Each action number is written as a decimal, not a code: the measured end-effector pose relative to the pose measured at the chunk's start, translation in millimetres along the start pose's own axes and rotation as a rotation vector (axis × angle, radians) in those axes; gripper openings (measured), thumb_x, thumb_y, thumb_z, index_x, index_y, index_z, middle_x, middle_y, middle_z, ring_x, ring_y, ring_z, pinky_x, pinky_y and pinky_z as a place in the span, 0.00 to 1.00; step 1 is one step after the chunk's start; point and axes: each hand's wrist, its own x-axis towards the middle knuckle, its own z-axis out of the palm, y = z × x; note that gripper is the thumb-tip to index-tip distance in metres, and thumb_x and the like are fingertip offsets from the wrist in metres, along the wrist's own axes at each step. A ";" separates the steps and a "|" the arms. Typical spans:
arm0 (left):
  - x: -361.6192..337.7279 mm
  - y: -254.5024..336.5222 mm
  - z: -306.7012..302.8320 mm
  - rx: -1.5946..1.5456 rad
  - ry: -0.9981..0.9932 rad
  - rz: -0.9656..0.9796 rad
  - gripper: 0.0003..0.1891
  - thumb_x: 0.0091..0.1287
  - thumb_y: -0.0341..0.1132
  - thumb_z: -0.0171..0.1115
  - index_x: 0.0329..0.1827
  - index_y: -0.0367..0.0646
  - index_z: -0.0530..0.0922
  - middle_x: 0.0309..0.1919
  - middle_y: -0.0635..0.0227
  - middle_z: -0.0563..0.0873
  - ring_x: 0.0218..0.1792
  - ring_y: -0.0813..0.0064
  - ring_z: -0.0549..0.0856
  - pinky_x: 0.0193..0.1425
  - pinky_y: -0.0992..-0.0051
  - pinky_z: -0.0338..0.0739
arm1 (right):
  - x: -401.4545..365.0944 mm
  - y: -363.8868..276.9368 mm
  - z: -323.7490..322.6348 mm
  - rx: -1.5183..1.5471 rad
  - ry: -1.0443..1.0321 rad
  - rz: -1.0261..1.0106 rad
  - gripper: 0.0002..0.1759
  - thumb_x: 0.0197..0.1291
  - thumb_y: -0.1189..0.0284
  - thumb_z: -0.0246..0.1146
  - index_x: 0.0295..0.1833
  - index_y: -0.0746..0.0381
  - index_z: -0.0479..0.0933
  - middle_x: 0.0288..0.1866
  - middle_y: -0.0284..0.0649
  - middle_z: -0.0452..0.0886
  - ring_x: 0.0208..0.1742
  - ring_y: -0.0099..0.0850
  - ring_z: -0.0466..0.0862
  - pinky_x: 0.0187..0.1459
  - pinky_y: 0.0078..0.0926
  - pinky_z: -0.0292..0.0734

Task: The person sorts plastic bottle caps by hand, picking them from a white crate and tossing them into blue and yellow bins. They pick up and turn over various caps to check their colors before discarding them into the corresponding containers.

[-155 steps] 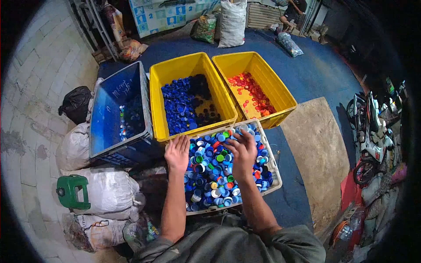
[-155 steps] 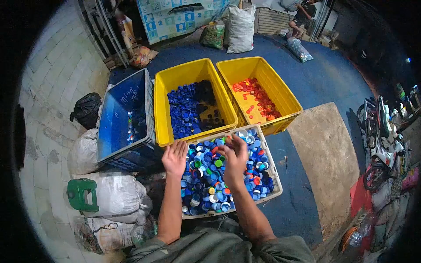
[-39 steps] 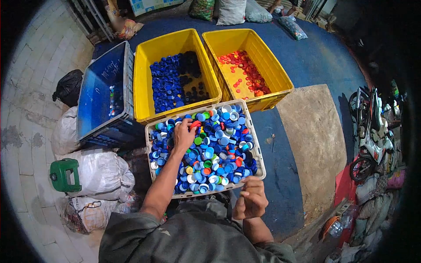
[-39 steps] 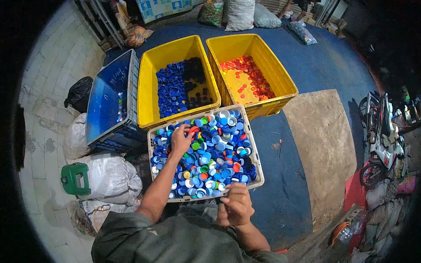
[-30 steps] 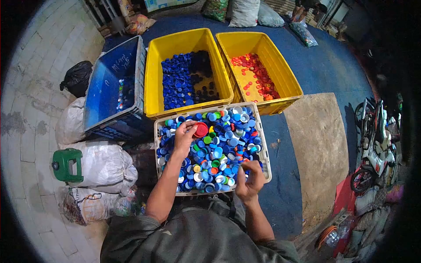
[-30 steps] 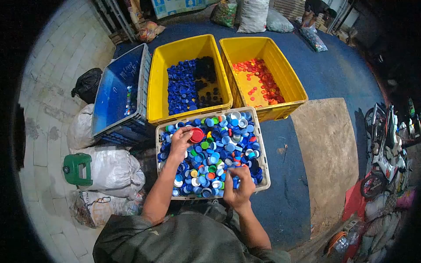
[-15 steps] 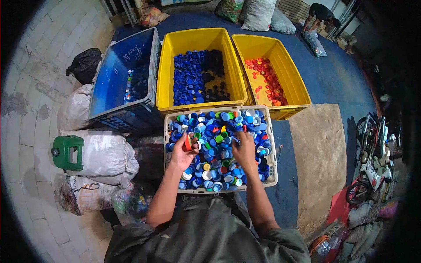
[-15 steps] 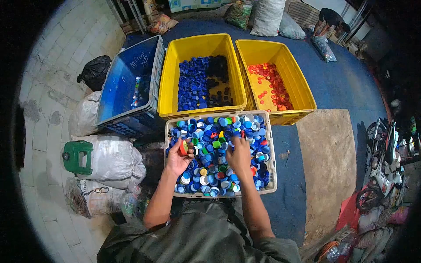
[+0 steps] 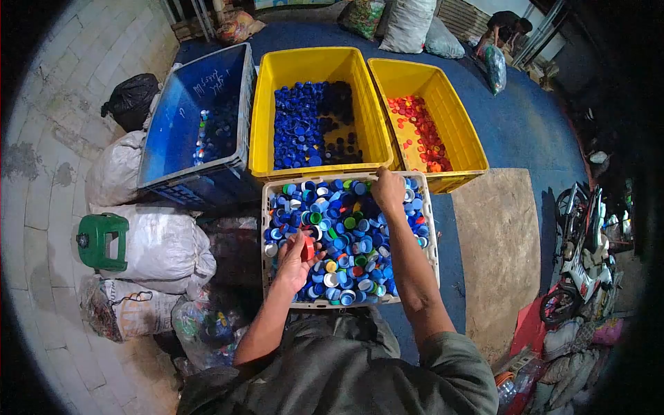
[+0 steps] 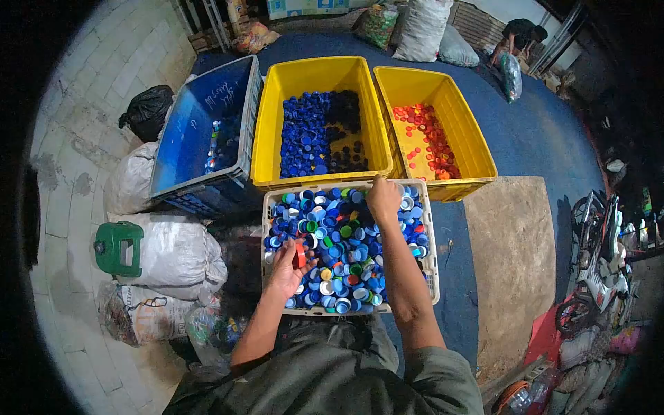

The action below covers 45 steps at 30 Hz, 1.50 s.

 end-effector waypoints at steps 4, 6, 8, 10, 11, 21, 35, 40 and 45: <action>-3.2 -0.9 -8.2 -0.074 -0.022 -0.015 0.19 0.72 0.49 0.57 0.52 0.40 0.75 0.44 0.62 0.80 0.45 0.66 0.82 0.49 0.60 0.83 | -1.3 5.5 -0.2 0.169 -0.035 0.100 0.16 0.51 0.69 0.67 0.47 0.61 0.81 0.38 0.56 0.84 0.43 0.53 0.84 0.45 0.45 0.78; -0.8 -3.1 -21.9 -0.174 -0.096 -0.024 0.17 0.73 0.46 0.55 0.52 0.41 0.76 0.47 0.60 0.81 0.48 0.64 0.82 0.51 0.58 0.82 | 1.0 21.4 5.3 0.238 0.026 0.128 0.17 0.53 0.68 0.67 0.49 0.62 0.81 0.38 0.55 0.85 0.42 0.49 0.85 0.45 0.40 0.79; -6.4 4.3 -22.4 -0.175 -0.088 -0.004 0.16 0.72 0.44 0.56 0.52 0.42 0.77 0.48 0.61 0.81 0.48 0.63 0.82 0.52 0.57 0.82 | -6.5 26.6 -7.4 0.580 0.038 0.238 0.14 0.56 0.70 0.64 0.45 0.68 0.81 0.34 0.48 0.86 0.34 0.40 0.86 0.39 0.34 0.80; -7.5 6.9 -30.0 -0.189 -0.107 -0.016 0.13 0.70 0.40 0.58 0.52 0.42 0.77 0.49 0.61 0.82 0.48 0.62 0.83 0.53 0.56 0.81 | -23.0 38.8 -17.8 1.042 -0.024 0.367 0.11 0.60 0.72 0.60 0.43 0.68 0.80 0.32 0.42 0.84 0.30 0.32 0.84 0.34 0.28 0.79; -7.9 8.1 -36.0 -0.200 -0.109 -0.039 0.14 0.69 0.40 0.59 0.52 0.42 0.77 0.49 0.61 0.82 0.47 0.61 0.83 0.54 0.56 0.81 | -35.6 40.7 -31.4 1.298 -0.081 0.469 0.10 0.61 0.73 0.57 0.42 0.68 0.80 0.31 0.39 0.83 0.29 0.29 0.82 0.32 0.26 0.78; -13.9 18.2 -30.9 -0.284 -0.159 -0.090 0.17 0.72 0.39 0.52 0.58 0.39 0.74 0.53 0.55 0.80 0.54 0.57 0.81 0.60 0.48 0.77 | -183.8 24.5 -60.5 0.716 -0.299 0.079 0.05 0.54 0.72 0.68 0.35 0.61 0.81 0.20 0.34 0.76 0.20 0.25 0.72 0.24 0.27 0.67; -15.9 20.4 -9.7 -0.112 -0.265 -0.139 0.21 0.69 0.34 0.50 0.63 0.34 0.71 0.59 0.54 0.78 0.58 0.54 0.80 0.63 0.47 0.76 | -198.9 -32.1 -73.6 0.432 -0.211 -0.073 0.10 0.56 0.68 0.67 0.42 0.60 0.81 0.30 0.47 0.83 0.30 0.45 0.83 0.32 0.41 0.77; -15.8 15.4 -5.9 -0.040 -0.291 -0.154 0.21 0.71 0.37 0.49 0.63 0.35 0.72 0.60 0.57 0.78 0.58 0.62 0.79 0.60 0.62 0.76 | -178.5 -70.9 -83.2 0.553 -0.240 -0.270 0.15 0.52 0.66 0.70 0.44 0.60 0.82 0.30 0.45 0.82 0.28 0.45 0.82 0.31 0.40 0.76; -16.9 16.6 -4.8 0.014 -0.371 -0.188 0.21 0.72 0.38 0.48 0.63 0.37 0.73 0.60 0.59 0.79 0.58 0.64 0.79 0.60 0.60 0.76 | -171.3 -89.6 -77.1 0.344 -0.342 -0.297 0.13 0.51 0.67 0.68 0.42 0.60 0.81 0.31 0.46 0.82 0.30 0.48 0.83 0.32 0.44 0.77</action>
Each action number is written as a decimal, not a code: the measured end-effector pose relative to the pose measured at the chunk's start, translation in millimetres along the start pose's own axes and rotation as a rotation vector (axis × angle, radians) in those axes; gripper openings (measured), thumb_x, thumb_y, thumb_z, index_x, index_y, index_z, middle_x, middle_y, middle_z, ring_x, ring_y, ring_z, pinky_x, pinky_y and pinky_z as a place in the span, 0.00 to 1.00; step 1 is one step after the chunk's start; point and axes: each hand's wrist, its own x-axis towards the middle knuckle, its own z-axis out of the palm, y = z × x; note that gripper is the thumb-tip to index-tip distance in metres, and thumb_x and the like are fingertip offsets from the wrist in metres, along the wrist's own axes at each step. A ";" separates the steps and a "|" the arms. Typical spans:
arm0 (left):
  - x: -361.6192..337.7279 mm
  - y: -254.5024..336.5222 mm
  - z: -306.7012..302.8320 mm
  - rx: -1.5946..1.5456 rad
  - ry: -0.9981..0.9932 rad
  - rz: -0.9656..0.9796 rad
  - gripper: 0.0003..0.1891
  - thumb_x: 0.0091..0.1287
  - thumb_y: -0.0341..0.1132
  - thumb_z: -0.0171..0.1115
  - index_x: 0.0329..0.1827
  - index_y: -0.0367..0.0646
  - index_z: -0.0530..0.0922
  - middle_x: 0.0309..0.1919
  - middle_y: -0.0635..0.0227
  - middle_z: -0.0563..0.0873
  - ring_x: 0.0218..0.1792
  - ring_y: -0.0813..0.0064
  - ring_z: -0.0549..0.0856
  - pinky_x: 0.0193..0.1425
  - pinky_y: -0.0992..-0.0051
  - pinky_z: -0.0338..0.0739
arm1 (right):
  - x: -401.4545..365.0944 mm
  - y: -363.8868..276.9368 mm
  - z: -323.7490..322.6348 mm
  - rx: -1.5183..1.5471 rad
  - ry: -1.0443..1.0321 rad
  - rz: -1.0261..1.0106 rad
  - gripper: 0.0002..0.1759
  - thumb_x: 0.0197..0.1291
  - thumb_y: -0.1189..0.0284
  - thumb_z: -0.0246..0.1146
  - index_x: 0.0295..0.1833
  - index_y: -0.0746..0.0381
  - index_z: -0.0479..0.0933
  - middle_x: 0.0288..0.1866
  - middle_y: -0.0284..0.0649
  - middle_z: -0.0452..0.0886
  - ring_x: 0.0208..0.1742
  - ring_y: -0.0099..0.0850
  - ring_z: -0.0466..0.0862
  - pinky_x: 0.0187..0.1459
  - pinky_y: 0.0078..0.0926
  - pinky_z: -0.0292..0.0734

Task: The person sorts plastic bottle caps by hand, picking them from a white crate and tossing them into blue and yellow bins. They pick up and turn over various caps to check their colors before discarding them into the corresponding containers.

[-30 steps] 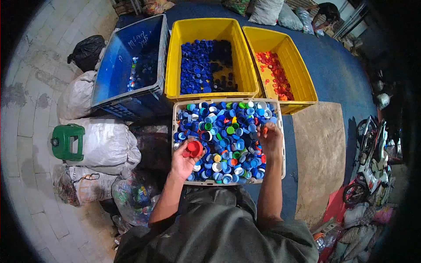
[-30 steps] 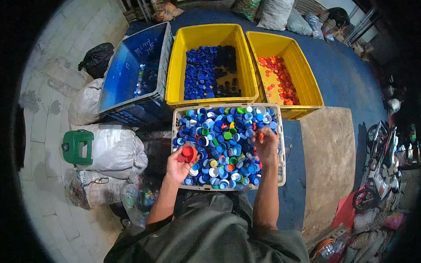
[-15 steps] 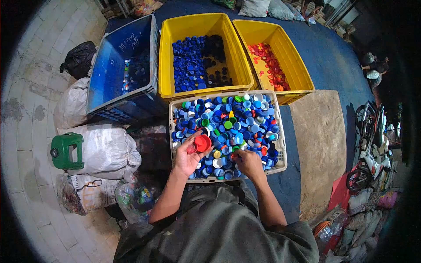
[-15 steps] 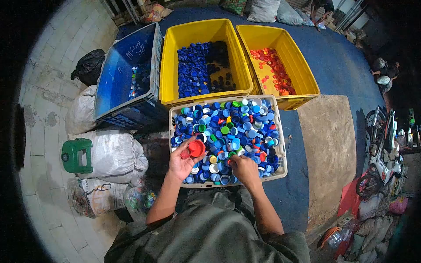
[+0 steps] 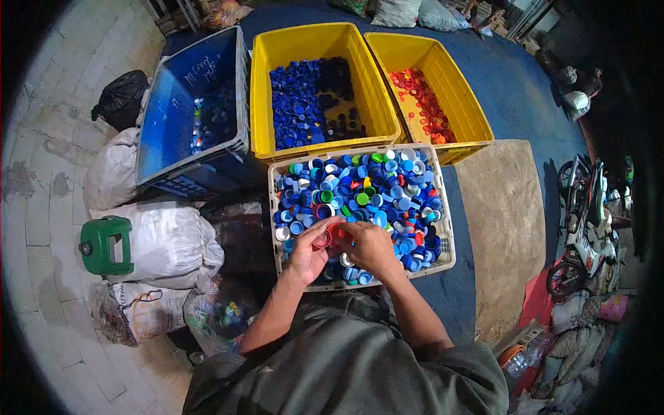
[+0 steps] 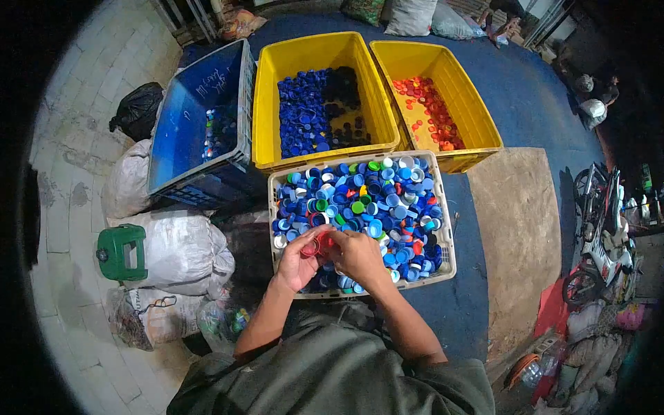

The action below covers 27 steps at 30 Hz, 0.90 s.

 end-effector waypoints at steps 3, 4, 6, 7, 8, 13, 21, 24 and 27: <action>-0.6 1.6 -2.3 -0.013 0.033 -0.013 0.21 0.72 0.39 0.48 0.63 0.38 0.73 0.60 0.60 0.79 0.57 0.64 0.80 0.61 0.60 0.75 | 3.3 -0.2 6.0 -0.069 -0.020 -0.020 0.11 0.53 0.68 0.66 0.40 0.61 0.81 0.31 0.46 0.81 0.31 0.48 0.83 0.32 0.44 0.78; -0.4 2.9 -3.5 -0.014 0.039 -0.018 0.21 0.72 0.39 0.48 0.63 0.38 0.73 0.60 0.60 0.79 0.57 0.64 0.80 0.61 0.60 0.75 | 4.2 -0.1 8.4 -0.093 -0.023 -0.035 0.10 0.53 0.68 0.65 0.40 0.61 0.81 0.31 0.46 0.81 0.31 0.48 0.83 0.32 0.44 0.78; 1.6 5.6 -5.7 -0.048 0.037 -0.020 0.20 0.72 0.39 0.49 0.63 0.39 0.74 0.59 0.60 0.80 0.57 0.64 0.80 0.60 0.60 0.76 | 4.1 0.9 11.7 0.000 0.057 -0.067 0.09 0.55 0.70 0.65 0.39 0.62 0.80 0.29 0.46 0.81 0.30 0.46 0.83 0.30 0.41 0.77; 3.3 6.7 -7.3 -0.083 0.030 -0.016 0.20 0.72 0.39 0.50 0.63 0.40 0.74 0.57 0.61 0.81 0.56 0.65 0.81 0.59 0.60 0.77 | 5.2 1.4 11.6 0.045 0.097 -0.085 0.08 0.56 0.70 0.64 0.39 0.63 0.80 0.29 0.46 0.80 0.29 0.45 0.83 0.29 0.40 0.76; 4.9 8.2 -8.8 -0.118 0.024 -0.012 0.19 0.72 0.38 0.51 0.63 0.40 0.75 0.56 0.61 0.81 0.56 0.65 0.81 0.59 0.60 0.78 | 6.9 0.5 9.7 0.128 0.118 -0.033 0.07 0.58 0.71 0.64 0.39 0.63 0.80 0.28 0.45 0.79 0.27 0.42 0.82 0.28 0.37 0.75; 9.1 16.8 -17.8 -0.108 0.009 -0.066 0.17 0.72 0.38 0.52 0.61 0.43 0.75 0.54 0.63 0.82 0.55 0.66 0.82 0.58 0.58 0.78 | 0.6 22.3 8.3 1.110 0.133 0.373 0.11 0.66 0.65 0.59 0.40 0.64 0.76 0.30 0.33 0.75 0.28 0.25 0.74 0.30 0.25 0.69; 13.3 22.2 -28.5 -0.067 -0.007 -0.120 0.16 0.71 0.37 0.53 0.58 0.43 0.74 0.51 0.62 0.82 0.54 0.63 0.82 0.58 0.53 0.79 | -34.6 39.0 -10.8 1.793 0.386 0.671 0.11 0.60 0.61 0.61 0.38 0.56 0.73 0.32 0.42 0.79 0.30 0.32 0.76 0.27 0.26 0.67; 12.6 22.9 -27.3 -0.103 -0.028 -0.115 0.16 0.71 0.37 0.52 0.58 0.42 0.74 0.53 0.61 0.81 0.55 0.62 0.81 0.59 0.51 0.78 | -50.4 55.0 -1.8 1.889 0.399 0.644 0.11 0.62 0.62 0.59 0.42 0.58 0.74 0.34 0.43 0.79 0.29 0.32 0.77 0.27 0.23 0.69; 14.6 23.6 -26.3 -0.133 -0.043 -0.146 0.16 0.72 0.37 0.51 0.59 0.41 0.74 0.54 0.60 0.80 0.57 0.62 0.80 0.60 0.50 0.77 | -56.6 50.8 1.0 1.805 0.479 0.731 0.16 0.64 0.63 0.56 0.50 0.63 0.74 0.41 0.46 0.80 0.37 0.36 0.81 0.36 0.26 0.78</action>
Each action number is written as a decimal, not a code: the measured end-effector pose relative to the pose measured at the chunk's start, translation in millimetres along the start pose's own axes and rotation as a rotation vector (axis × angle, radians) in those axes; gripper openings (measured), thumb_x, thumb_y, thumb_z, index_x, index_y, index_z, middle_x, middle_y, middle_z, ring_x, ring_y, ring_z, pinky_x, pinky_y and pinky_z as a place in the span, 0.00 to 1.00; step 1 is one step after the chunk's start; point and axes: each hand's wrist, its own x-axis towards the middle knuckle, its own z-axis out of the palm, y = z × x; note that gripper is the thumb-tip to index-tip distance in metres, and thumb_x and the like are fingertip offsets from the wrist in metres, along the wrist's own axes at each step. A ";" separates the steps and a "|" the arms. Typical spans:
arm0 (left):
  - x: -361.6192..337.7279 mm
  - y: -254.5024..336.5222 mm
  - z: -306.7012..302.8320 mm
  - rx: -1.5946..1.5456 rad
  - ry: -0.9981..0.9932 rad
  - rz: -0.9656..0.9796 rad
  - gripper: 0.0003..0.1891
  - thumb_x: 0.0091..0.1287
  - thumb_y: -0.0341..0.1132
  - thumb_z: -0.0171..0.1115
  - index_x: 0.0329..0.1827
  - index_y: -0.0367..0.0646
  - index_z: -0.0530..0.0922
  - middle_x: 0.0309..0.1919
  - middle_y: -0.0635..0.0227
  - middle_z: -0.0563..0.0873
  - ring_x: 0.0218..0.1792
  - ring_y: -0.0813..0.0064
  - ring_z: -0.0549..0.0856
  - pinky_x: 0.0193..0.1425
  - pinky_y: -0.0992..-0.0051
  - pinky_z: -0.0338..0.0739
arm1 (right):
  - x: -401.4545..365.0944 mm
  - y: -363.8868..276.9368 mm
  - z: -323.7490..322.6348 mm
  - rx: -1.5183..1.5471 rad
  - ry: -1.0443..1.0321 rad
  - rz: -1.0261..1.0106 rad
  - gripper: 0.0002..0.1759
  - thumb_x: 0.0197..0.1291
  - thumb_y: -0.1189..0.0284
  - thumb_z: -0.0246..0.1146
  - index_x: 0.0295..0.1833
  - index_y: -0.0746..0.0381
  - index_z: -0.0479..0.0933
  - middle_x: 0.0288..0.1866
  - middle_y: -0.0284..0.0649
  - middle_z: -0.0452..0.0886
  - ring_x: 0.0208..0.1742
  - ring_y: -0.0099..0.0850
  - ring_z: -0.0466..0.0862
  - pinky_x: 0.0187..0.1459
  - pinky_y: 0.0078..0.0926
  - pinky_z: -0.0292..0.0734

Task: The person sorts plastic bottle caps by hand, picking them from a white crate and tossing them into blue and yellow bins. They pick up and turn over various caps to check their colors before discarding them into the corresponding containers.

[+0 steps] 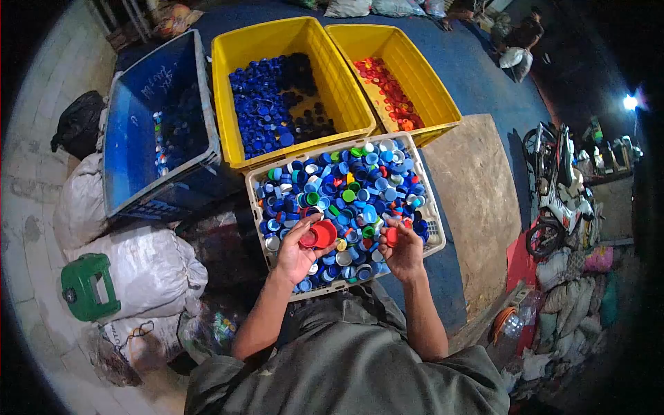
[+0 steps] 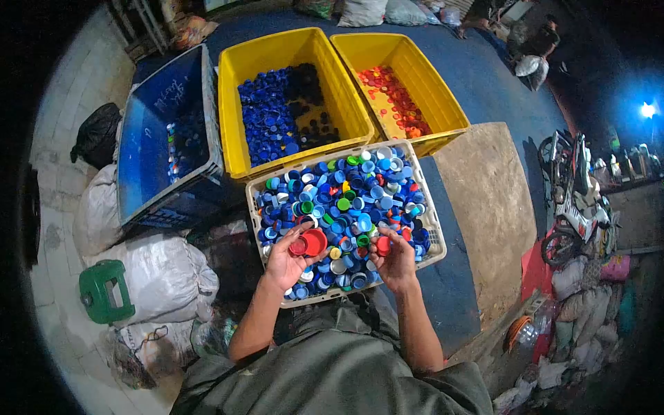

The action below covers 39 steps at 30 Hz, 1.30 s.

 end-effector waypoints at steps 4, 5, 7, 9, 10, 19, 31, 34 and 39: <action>6.6 -3.2 4.0 -0.043 -0.017 -0.059 0.18 0.73 0.40 0.49 0.61 0.40 0.72 0.56 0.58 0.79 0.58 0.60 0.80 0.61 0.45 0.75 | -6.6 0.8 0.2 0.098 -0.061 -0.003 0.22 0.62 0.65 0.53 0.58 0.67 0.72 0.58 0.53 0.77 0.55 0.43 0.81 0.53 0.35 0.79; 7.9 -3.4 7.3 -0.053 -0.013 -0.068 0.19 0.74 0.41 0.49 0.61 0.40 0.72 0.56 0.58 0.79 0.58 0.59 0.80 0.61 0.45 0.75 | -7.0 -1.3 0.7 0.098 -0.075 -0.011 0.23 0.59 0.68 0.53 0.59 0.68 0.71 0.59 0.54 0.76 0.56 0.43 0.80 0.55 0.36 0.78; 10.3 -7.2 15.0 -0.066 -0.010 -0.057 0.19 0.73 0.42 0.50 0.60 0.39 0.73 0.56 0.57 0.80 0.58 0.59 0.80 0.61 0.44 0.75 | -6.9 -4.7 7.3 0.099 -0.110 -0.021 0.27 0.54 0.73 0.52 0.61 0.69 0.70 0.61 0.54 0.74 0.58 0.44 0.79 0.59 0.38 0.77; 15.0 -12.2 27.3 -0.057 -0.015 -0.035 0.19 0.73 0.43 0.51 0.58 0.38 0.73 0.55 0.56 0.80 0.58 0.59 0.80 0.62 0.45 0.75 | -4.4 -13.8 9.8 0.189 -0.177 0.018 0.35 0.42 0.81 0.51 0.64 0.70 0.66 0.65 0.55 0.70 0.65 0.49 0.74 0.67 0.42 0.71; 17.2 -15.2 35.9 -0.016 -0.005 -0.002 0.19 0.72 0.42 0.53 0.59 0.38 0.73 0.55 0.56 0.80 0.58 0.59 0.80 0.61 0.46 0.76 | -0.5 -16.4 8.5 0.166 -0.186 -0.003 0.36 0.42 0.81 0.51 0.64 0.70 0.65 0.65 0.55 0.70 0.65 0.48 0.74 0.68 0.42 0.70; 117.7 -47.3 121.1 -0.030 -0.087 0.031 0.16 0.72 0.36 0.52 0.58 0.36 0.72 0.53 0.56 0.80 0.55 0.60 0.81 0.63 0.50 0.77 | 60.1 -90.8 -5.2 0.101 -0.048 -0.207 0.33 0.52 0.94 0.43 0.67 0.72 0.58 0.63 0.56 0.69 0.63 0.49 0.75 0.65 0.42 0.74; 386.8 -79.9 209.1 0.081 0.090 0.112 0.21 0.65 0.35 0.60 0.55 0.33 0.66 0.51 0.44 0.75 0.55 0.48 0.76 0.69 0.55 0.70 | 278.8 -224.7 -19.8 -0.076 0.072 -0.327 0.09 0.50 0.89 0.48 0.36 0.71 0.71 0.36 0.47 0.75 0.34 0.35 0.79 0.37 0.31 0.84; 388.5 -57.7 213.4 0.121 0.089 0.169 0.29 0.64 0.37 0.62 0.63 0.32 0.62 0.62 0.43 0.69 0.67 0.50 0.68 0.73 0.58 0.64 | 302.5 -244.7 -9.3 -0.109 0.001 -0.300 0.16 0.50 0.90 0.45 0.47 0.80 0.66 0.48 0.58 0.74 0.45 0.45 0.81 0.40 0.35 0.84; 342.9 -4.2 184.6 0.118 0.035 0.248 0.26 0.65 0.37 0.61 0.61 0.31 0.67 0.59 0.47 0.75 0.62 0.52 0.75 0.71 0.58 0.67 | 308.5 -250.1 -17.5 -0.024 -0.071 -0.316 0.32 0.51 0.93 0.44 0.65 0.88 0.47 0.72 0.71 0.52 0.68 0.59 0.68 0.66 0.42 0.73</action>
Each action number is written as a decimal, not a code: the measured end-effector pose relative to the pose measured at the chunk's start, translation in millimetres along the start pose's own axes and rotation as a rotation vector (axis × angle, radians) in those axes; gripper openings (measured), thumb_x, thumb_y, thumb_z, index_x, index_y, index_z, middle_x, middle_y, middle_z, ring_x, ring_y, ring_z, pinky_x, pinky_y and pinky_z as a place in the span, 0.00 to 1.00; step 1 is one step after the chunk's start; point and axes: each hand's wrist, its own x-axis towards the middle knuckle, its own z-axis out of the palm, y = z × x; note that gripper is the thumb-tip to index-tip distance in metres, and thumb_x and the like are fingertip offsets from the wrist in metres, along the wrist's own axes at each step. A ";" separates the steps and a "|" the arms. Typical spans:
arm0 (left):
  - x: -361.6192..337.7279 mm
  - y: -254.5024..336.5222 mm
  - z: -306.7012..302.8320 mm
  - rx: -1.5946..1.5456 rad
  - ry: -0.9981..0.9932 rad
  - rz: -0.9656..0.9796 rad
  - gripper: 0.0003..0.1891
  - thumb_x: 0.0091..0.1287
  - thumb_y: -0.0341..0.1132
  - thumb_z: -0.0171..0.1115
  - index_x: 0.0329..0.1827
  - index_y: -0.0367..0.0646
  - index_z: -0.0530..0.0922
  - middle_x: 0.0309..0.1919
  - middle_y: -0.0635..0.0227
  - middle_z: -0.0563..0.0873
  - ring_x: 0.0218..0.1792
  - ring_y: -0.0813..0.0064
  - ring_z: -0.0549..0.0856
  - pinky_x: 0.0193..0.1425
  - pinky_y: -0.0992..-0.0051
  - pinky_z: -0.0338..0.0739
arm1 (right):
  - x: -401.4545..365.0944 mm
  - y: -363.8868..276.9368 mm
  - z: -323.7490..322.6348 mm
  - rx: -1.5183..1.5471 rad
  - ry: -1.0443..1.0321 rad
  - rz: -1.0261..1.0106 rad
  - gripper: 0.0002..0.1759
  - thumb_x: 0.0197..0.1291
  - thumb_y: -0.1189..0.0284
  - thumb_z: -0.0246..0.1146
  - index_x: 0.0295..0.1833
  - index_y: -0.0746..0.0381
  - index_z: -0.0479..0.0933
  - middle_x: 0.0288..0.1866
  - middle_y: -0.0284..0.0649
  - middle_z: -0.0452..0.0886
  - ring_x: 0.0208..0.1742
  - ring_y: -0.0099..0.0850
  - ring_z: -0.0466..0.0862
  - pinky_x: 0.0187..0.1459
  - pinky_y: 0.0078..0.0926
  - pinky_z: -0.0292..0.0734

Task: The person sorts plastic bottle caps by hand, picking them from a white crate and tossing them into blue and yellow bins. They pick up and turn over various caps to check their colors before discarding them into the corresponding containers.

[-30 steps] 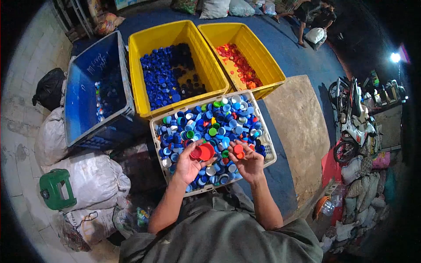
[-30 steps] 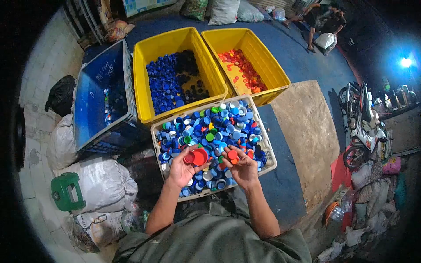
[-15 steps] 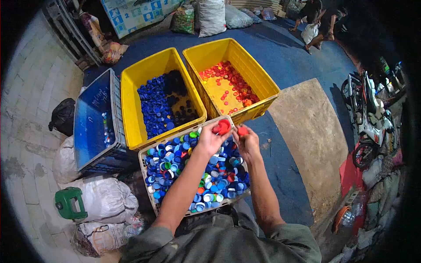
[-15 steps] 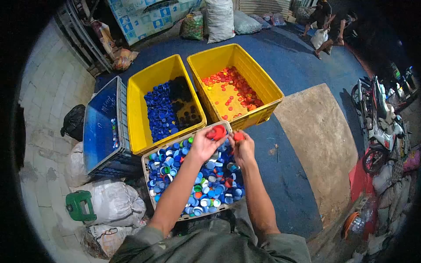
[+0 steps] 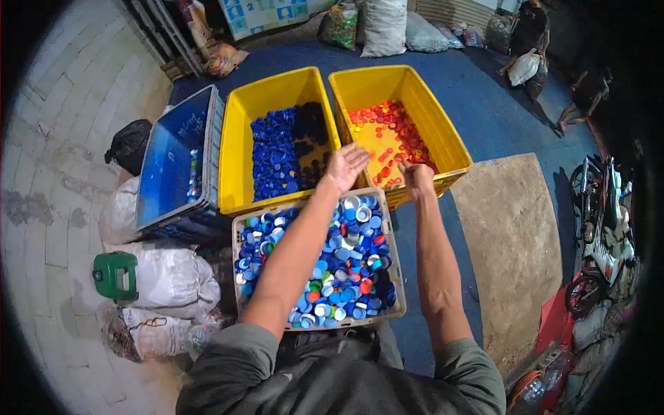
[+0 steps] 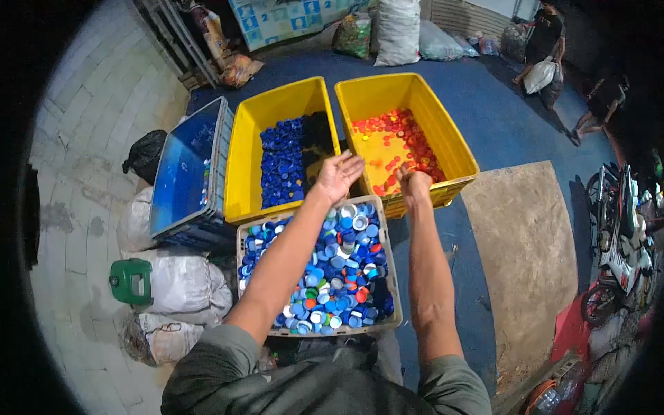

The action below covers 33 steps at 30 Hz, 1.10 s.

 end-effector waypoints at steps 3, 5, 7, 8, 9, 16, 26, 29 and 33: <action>-66.2 47.2 -38.1 0.057 -0.041 0.147 0.17 0.69 0.38 0.57 0.54 0.33 0.74 0.54 0.50 0.80 0.58 0.55 0.79 0.67 0.58 0.73 | -49.5 -4.1 -1.6 0.021 0.019 -0.068 0.30 0.57 0.91 0.46 0.66 0.83 0.50 0.69 0.68 0.57 0.69 0.55 0.68 0.64 0.41 0.75; -111.3 61.9 -61.0 0.192 -0.012 0.243 0.16 0.69 0.36 0.58 0.55 0.35 0.74 0.51 0.55 0.81 0.52 0.60 0.81 0.61 0.61 0.78 | -92.4 -7.4 -0.7 0.034 0.039 -0.105 0.28 0.62 0.86 0.53 0.67 0.78 0.53 0.64 0.60 0.66 0.63 0.49 0.76 0.58 0.35 0.80; -155.7 63.6 -78.6 0.396 0.106 0.327 0.16 0.68 0.35 0.59 0.55 0.37 0.74 0.48 0.59 0.82 0.45 0.68 0.82 0.54 0.67 0.79 | -134.0 -0.7 -5.5 -0.115 0.061 -0.203 0.26 0.62 0.84 0.55 0.65 0.75 0.59 0.61 0.55 0.70 0.57 0.42 0.79 0.53 0.31 0.80; -175.5 59.7 -89.0 0.508 0.184 0.363 0.16 0.67 0.35 0.61 0.55 0.38 0.74 0.47 0.62 0.82 0.42 0.73 0.81 0.50 0.71 0.79 | -153.4 5.3 -10.1 -0.191 0.071 -0.251 0.25 0.62 0.84 0.57 0.64 0.73 0.62 0.59 0.52 0.73 0.54 0.39 0.81 0.51 0.30 0.81; -191.2 52.4 -103.5 0.665 0.207 0.417 0.15 0.66 0.34 0.62 0.54 0.39 0.75 0.46 0.63 0.83 0.41 0.76 0.81 0.46 0.74 0.77 | -173.9 13.5 -15.5 -0.268 0.075 -0.272 0.23 0.62 0.83 0.57 0.63 0.72 0.64 0.57 0.50 0.74 0.51 0.36 0.81 0.49 0.28 0.80; -266.0 -16.9 -112.3 1.514 0.141 0.636 0.16 0.56 0.30 0.69 0.49 0.41 0.80 0.40 0.67 0.85 0.43 0.66 0.81 0.47 0.67 0.75 | -294.3 72.7 -24.1 -0.649 0.136 -0.299 0.15 0.60 0.85 0.55 0.54 0.68 0.74 0.43 0.39 0.81 0.36 0.22 0.78 0.35 0.17 0.73; -249.2 -59.3 -96.8 2.098 -0.003 0.700 0.26 0.52 0.38 0.73 0.54 0.40 0.76 0.39 0.60 0.85 0.44 0.60 0.77 0.50 0.60 0.67 | -334.7 50.9 -46.2 -0.724 0.202 -0.363 0.16 0.61 0.84 0.54 0.55 0.68 0.73 0.45 0.40 0.82 0.40 0.22 0.80 0.40 0.19 0.76; -244.2 -64.5 -101.4 2.089 -0.010 0.664 0.25 0.52 0.38 0.72 0.53 0.41 0.75 0.39 0.58 0.86 0.44 0.60 0.77 0.50 0.61 0.66 | -343.2 50.5 -61.5 -0.787 0.228 -0.353 0.14 0.62 0.84 0.54 0.54 0.67 0.74 0.44 0.39 0.82 0.40 0.22 0.79 0.40 0.18 0.75; -242.3 -66.0 -99.8 2.075 -0.007 0.673 0.24 0.53 0.39 0.72 0.53 0.42 0.76 0.41 0.60 0.86 0.45 0.61 0.77 0.50 0.62 0.66 | -348.4 67.8 -84.3 -0.829 0.230 -0.307 0.13 0.63 0.83 0.56 0.53 0.67 0.74 0.43 0.37 0.81 0.40 0.21 0.79 0.38 0.18 0.75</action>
